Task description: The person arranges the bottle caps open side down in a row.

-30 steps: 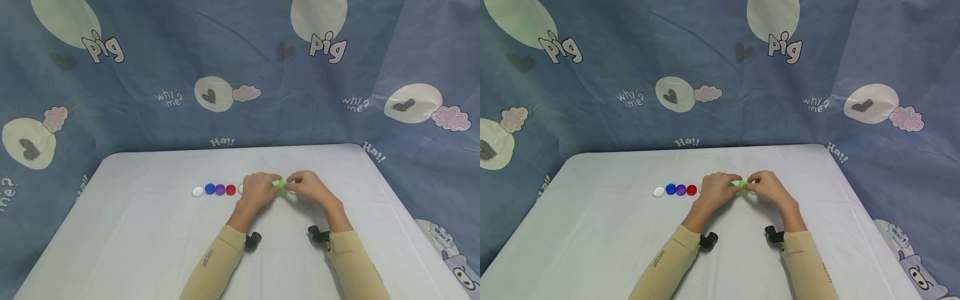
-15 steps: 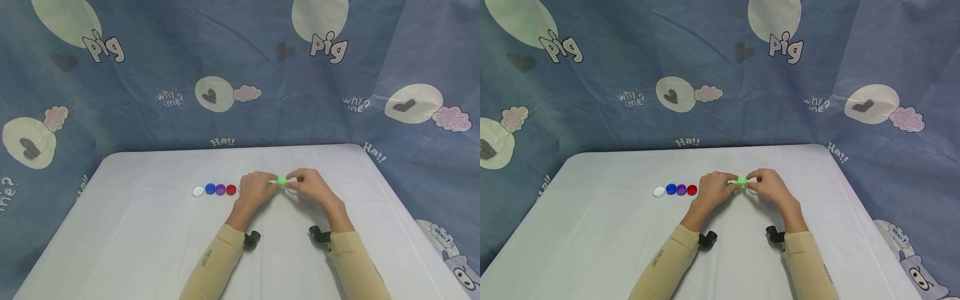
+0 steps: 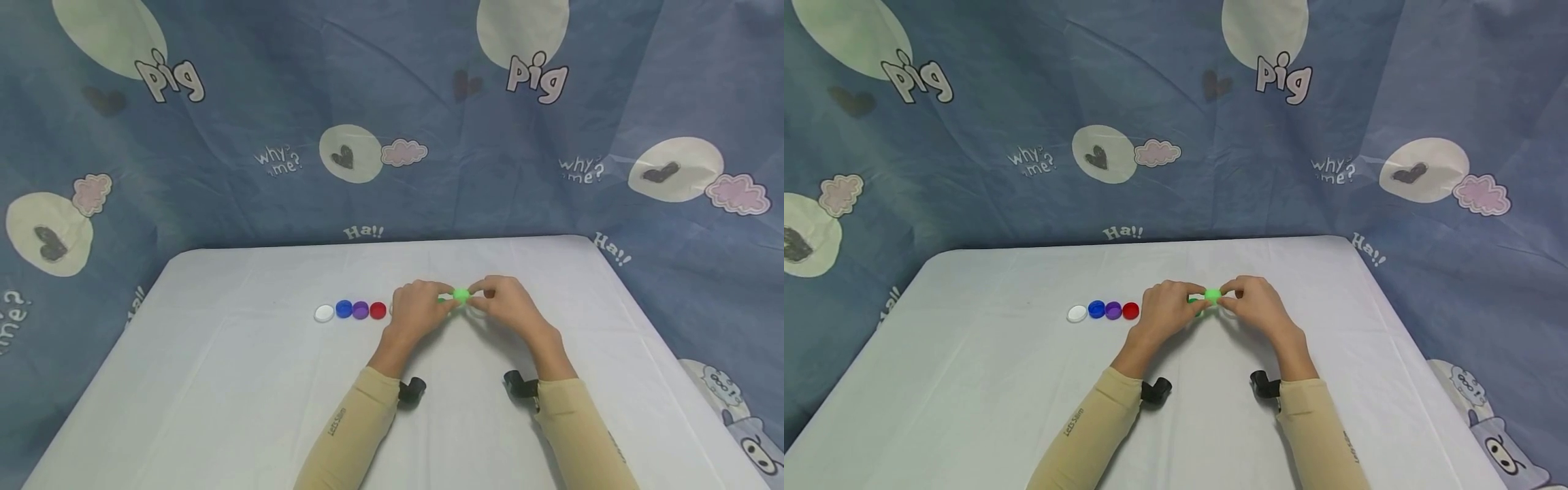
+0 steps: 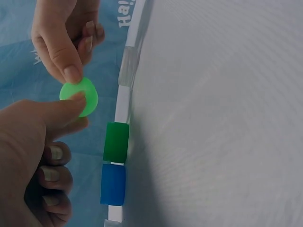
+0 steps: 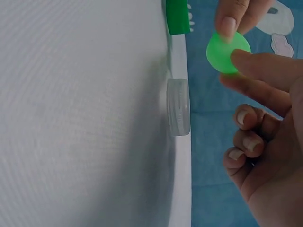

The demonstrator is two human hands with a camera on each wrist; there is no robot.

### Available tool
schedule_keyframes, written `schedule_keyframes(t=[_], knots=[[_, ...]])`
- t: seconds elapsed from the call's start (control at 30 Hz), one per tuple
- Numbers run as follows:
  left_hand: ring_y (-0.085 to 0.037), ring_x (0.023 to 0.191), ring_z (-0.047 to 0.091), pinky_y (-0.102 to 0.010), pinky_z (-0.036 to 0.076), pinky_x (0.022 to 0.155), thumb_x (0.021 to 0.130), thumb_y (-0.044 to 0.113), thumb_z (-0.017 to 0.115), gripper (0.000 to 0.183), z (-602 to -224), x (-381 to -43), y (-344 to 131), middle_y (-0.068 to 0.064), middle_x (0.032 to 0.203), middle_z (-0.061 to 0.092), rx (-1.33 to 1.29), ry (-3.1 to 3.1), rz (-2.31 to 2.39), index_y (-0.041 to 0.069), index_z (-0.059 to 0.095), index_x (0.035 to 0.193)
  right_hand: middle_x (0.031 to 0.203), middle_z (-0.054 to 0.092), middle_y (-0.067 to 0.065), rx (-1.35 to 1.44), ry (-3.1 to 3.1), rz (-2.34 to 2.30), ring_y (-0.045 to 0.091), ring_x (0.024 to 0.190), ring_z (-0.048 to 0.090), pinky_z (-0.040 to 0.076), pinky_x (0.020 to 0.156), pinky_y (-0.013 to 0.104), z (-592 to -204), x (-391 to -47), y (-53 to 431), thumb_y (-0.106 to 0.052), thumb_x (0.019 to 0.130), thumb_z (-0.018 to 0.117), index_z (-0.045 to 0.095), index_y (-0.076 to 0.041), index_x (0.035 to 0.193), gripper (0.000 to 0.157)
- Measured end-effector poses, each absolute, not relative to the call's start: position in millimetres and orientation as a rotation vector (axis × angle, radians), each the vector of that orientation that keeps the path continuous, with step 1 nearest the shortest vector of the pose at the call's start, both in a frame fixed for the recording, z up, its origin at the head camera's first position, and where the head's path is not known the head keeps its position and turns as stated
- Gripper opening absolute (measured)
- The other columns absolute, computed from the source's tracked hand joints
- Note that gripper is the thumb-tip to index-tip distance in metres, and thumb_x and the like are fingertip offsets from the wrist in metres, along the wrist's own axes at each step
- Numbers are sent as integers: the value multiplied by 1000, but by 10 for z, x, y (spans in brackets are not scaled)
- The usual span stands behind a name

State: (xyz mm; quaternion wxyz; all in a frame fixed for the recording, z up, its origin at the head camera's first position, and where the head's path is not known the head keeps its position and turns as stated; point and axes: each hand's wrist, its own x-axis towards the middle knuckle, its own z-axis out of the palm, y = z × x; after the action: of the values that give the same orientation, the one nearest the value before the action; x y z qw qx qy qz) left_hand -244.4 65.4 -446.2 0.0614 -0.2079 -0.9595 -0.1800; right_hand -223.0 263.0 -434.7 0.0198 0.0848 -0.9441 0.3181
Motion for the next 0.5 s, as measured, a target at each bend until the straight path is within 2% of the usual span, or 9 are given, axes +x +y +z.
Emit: schedule_keyframes(t=[0.13,0.33,0.5], knots=[[-10,65,51,-28,42,55,87,51,71,36,-4464,-2456,659,10,105,77,-672,-2882,-528,36,72,120,106,72,11,208,-2936,1113,26,94,60,49,81,42,-4349,-2236,2647,-27,90,69,76,-9,107,25],[-10,60,49,-28,39,50,84,49,75,40,-4475,-2467,663,10,97,77,-725,-2830,-516,38,70,122,112,73,11,170,-2952,1271,32,113,64,49,96,51,-4355,-2246,2670,-30,93,65,76,-10,102,24],[-9,61,51,-26,36,48,82,48,77,40,-4479,-2452,647,11,100,77,-764,-2757,-537,42,69,121,113,73,12,172,-2966,1320,32,111,64,49,95,50,-4345,-2231,2669,-33,95,62,76,-9,105,30]])
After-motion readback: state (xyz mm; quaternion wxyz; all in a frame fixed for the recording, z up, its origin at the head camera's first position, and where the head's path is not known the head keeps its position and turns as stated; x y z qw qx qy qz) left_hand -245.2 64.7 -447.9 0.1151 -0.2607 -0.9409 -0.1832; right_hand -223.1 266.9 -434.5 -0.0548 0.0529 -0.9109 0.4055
